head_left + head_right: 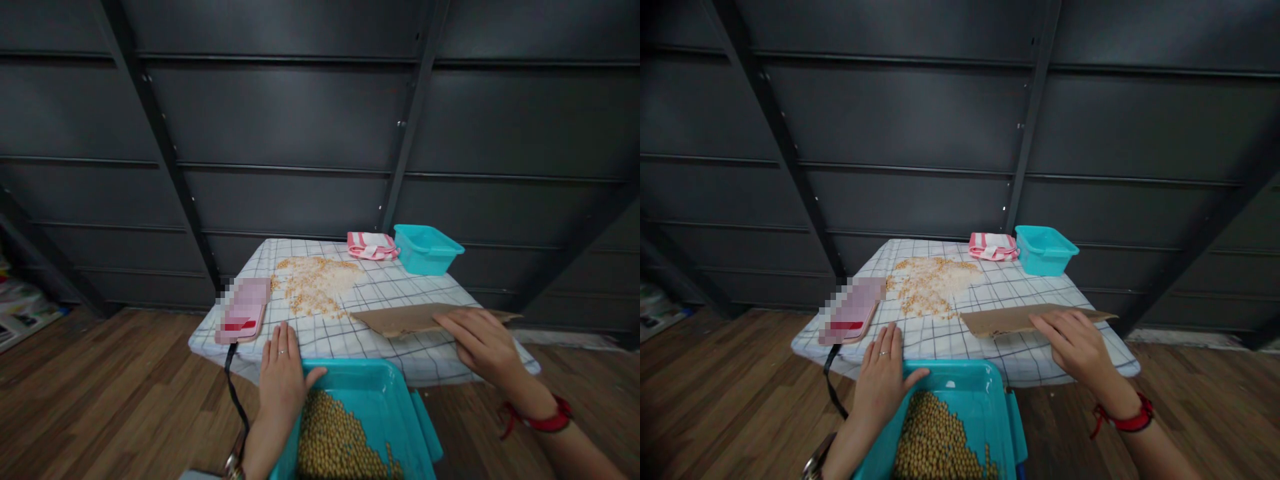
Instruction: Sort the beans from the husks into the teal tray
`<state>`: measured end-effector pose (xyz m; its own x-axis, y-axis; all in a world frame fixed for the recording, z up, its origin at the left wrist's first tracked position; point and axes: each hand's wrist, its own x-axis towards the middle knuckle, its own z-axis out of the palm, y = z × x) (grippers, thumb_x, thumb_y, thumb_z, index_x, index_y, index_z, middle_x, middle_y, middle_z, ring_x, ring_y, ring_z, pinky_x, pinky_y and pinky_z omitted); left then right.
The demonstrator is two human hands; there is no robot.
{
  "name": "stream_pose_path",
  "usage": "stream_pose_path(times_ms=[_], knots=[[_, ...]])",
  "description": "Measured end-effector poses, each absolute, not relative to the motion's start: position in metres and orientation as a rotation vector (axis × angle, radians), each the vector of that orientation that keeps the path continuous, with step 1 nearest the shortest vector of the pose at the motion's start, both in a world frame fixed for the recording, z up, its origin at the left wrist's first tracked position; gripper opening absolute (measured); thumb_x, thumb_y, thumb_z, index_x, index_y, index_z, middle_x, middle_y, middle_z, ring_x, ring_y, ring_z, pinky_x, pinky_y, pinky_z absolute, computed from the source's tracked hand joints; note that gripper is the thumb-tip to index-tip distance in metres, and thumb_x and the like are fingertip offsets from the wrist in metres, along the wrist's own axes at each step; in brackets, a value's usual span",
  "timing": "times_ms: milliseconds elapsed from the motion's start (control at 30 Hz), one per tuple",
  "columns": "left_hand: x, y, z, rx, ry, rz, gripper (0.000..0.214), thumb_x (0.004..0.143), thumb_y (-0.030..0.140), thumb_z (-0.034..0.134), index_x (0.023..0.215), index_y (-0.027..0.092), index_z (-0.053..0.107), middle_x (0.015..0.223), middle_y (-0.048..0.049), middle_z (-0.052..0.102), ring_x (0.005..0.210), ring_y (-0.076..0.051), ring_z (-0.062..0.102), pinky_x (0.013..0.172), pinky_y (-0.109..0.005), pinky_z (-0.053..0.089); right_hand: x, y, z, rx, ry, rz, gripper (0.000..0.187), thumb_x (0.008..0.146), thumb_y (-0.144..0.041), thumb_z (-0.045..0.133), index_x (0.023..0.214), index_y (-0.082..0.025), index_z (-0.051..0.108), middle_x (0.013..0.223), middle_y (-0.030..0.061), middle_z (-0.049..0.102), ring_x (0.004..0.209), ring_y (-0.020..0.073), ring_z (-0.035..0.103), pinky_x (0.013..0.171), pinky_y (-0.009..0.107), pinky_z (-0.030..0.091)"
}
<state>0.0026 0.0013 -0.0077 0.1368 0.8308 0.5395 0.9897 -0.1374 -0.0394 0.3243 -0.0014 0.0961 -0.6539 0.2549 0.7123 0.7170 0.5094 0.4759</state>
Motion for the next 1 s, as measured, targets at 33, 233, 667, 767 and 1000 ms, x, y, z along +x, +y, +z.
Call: stream_pose_path(times_ms=[33,233,667,767,1000], knots=[[0.002,0.001,-0.008,-2.039,-1.756,-0.558,0.084,0.072,0.067,0.035,0.124,0.001,0.043,0.128,-0.0252,0.047,0.12,-0.035,0.042,0.095,-0.05,0.039,0.324,-0.003,0.097,-0.787,-2.186,-1.05,0.047,0.072,0.001,0.035,0.111,-0.019,0.051,0.077,0.0049,0.063,0.068,0.0168,0.058,0.063,0.032,0.045],[0.002,0.001,-0.007,-2.044,-1.756,-0.536,0.085,0.072,0.068,0.037,0.122,0.001,0.044,0.128,-0.0254,0.047,0.12,-0.035,0.042,0.095,-0.049,0.039,0.318,-0.004,0.101,-0.784,-2.166,-1.026,0.052,0.071,0.002,0.035,0.117,-0.02,0.048,0.076,0.0046,0.063,0.069,0.0172,0.058,0.063,0.032,0.045],[-0.002,0.003,-0.007,-2.03,-1.746,-0.471,0.087,0.07,0.07,0.035,0.122,0.0,0.046,0.128,-0.0243,0.048,0.118,-0.034,0.045,0.093,-0.047,0.041,0.299,0.008,0.091,-0.767,-2.188,-1.064,0.051,0.07,0.003,0.035,0.114,-0.019,0.05,0.076,0.0049,0.065,0.07,0.0161,0.058,0.064,0.031,0.044],[-0.004,0.002,-0.007,-2.054,-1.756,-0.51,0.085,0.071,0.069,0.036,0.123,0.003,0.045,0.128,-0.0245,0.047,0.119,-0.034,0.043,0.094,-0.047,0.04,0.298,0.002,0.091,-0.769,-2.185,-1.053,0.051,0.07,0.002,0.035,0.113,-0.02,0.052,0.075,0.0035,0.065,0.07,0.0154,0.058,0.064,0.03,0.044],[-0.003,0.003,-0.008,-2.057,-1.77,-0.536,0.086,0.07,0.07,0.036,0.123,0.002,0.044,0.128,-0.0247,0.047,0.119,-0.035,0.043,0.094,-0.048,0.039,0.298,-0.009,0.093,-0.77,-2.202,-1.009,0.05,0.072,0.002,0.035,0.112,-0.024,0.051,0.077,0.0017,0.066,0.071,0.0141,0.06,0.066,0.029,0.044]])
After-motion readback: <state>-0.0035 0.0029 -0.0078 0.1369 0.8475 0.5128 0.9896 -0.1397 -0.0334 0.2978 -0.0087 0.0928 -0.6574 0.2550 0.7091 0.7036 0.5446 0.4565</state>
